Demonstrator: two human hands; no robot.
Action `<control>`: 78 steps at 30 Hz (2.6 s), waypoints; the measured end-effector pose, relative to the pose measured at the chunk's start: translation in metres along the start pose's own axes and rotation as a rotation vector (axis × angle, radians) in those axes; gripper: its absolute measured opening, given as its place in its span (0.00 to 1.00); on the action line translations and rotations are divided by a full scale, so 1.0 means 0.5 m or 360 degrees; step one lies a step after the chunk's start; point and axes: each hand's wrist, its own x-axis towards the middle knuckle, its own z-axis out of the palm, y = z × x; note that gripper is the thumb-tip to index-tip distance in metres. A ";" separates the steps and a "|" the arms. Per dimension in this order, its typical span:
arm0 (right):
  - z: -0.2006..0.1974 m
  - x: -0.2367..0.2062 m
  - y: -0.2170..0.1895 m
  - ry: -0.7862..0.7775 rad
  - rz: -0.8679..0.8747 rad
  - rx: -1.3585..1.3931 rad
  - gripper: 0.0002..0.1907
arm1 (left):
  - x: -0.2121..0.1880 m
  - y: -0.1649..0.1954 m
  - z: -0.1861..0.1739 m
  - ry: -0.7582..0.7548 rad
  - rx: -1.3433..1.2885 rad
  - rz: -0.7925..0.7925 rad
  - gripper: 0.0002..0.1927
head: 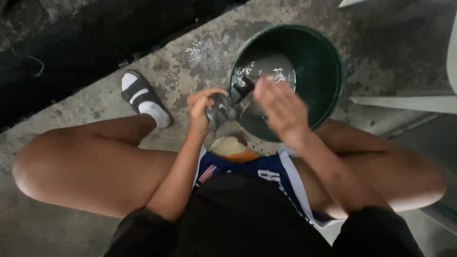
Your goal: The person sits on a concrete ledge and scrubs a small metal object with a sponge over a green basin of water, repeatedly dipping the object and sponge into the water and rubbing its surfaces throughout the clip.
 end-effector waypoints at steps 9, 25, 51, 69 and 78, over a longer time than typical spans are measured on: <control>-0.022 0.018 0.012 0.0037 -0.0207 -0.0079 0.15 | 0.000 -0.017 -0.013 0.0024 0.0177 -0.0008 0.23; -0.038 0.045 0.015 0.0221 -0.0297 -0.0033 0.12 | 0.002 -0.018 -0.016 -0.0027 0.0340 0.0175 0.23; -0.017 0.021 0.009 0.0093 -0.0131 -0.0074 0.23 | 0.001 -0.027 -0.019 -0.0005 0.0186 0.0079 0.23; -0.014 0.033 -0.018 0.0137 -0.0159 0.0431 0.10 | 0.001 -0.026 -0.021 0.0025 0.0225 0.0115 0.23; -0.021 0.027 -0.028 0.0120 -0.0217 0.0423 0.12 | -0.002 -0.044 -0.031 -0.0003 0.0101 0.0176 0.24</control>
